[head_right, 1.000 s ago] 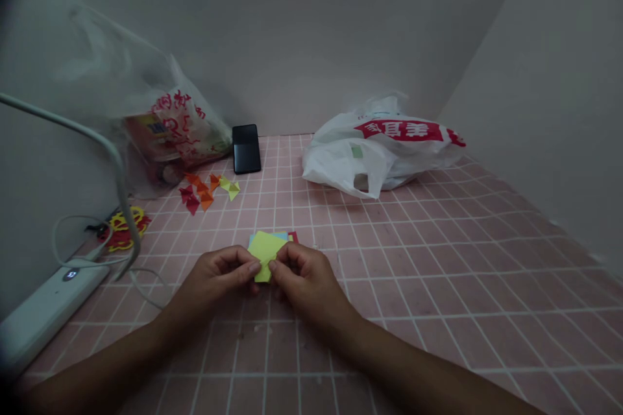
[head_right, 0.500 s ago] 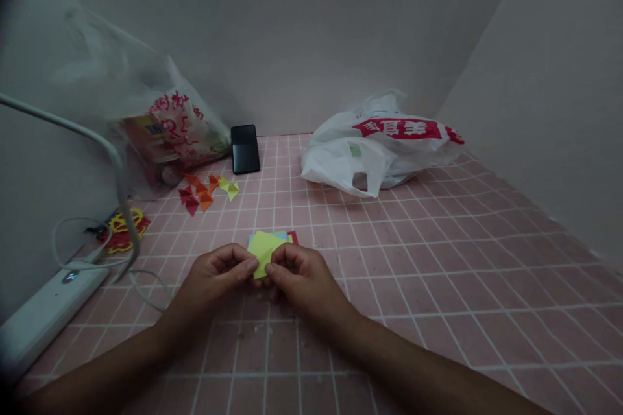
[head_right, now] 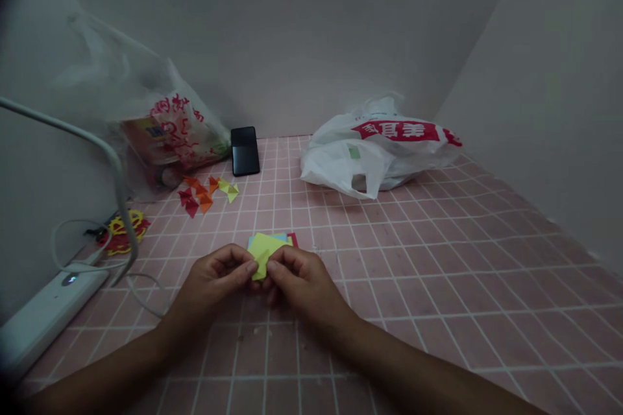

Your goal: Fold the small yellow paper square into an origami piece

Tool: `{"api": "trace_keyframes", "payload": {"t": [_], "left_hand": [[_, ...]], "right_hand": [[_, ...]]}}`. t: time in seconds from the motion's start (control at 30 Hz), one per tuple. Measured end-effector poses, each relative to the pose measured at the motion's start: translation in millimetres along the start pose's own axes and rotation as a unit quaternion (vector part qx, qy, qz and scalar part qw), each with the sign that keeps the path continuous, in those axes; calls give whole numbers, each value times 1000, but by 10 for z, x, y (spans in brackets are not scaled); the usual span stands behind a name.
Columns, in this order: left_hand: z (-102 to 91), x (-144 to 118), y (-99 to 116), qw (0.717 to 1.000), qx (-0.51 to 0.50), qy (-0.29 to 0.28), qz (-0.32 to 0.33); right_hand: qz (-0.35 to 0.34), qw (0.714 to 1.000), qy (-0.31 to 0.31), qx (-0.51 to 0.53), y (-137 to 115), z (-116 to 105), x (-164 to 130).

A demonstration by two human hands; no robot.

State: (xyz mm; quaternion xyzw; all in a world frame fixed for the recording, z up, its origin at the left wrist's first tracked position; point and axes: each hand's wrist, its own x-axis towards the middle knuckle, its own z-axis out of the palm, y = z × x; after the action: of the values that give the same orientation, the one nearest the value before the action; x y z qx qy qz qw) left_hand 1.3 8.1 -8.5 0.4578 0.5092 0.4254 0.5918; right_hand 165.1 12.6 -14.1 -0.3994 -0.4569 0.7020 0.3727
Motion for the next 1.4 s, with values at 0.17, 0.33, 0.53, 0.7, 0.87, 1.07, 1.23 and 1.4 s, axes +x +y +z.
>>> {"api": "trace_keyframes", "payload": {"t": [0.17,0.33,0.53,0.7,0.87,1.07,1.23,1.4], "left_hand": [[-1,0,20,1000,-22,5,5],[14,-13,45,999,-37,6,5],[22,-18,69,999,-39,8,4],[19,-19,57,1000,-29,3,11],[10,-18,38,1000,2,-4,30],[3,-28,30,998,38,-4,44],[-9,-25,10,998,44,1,54],[-16,-28,-13,997,57,7,60]], "right_hand": [[-8,999,-17,38,10,5,1],[1,999,-12,42,14,2,1],[5,1000,-14,25,-3,4,3],[-3,1000,1,7,-28,11,5],[-3,1000,13,-15,-46,21,-11],[3,999,26,-35,-57,32,-26],[4,999,30,-44,-60,28,-26],[4,998,33,-52,-37,22,-16]]}}
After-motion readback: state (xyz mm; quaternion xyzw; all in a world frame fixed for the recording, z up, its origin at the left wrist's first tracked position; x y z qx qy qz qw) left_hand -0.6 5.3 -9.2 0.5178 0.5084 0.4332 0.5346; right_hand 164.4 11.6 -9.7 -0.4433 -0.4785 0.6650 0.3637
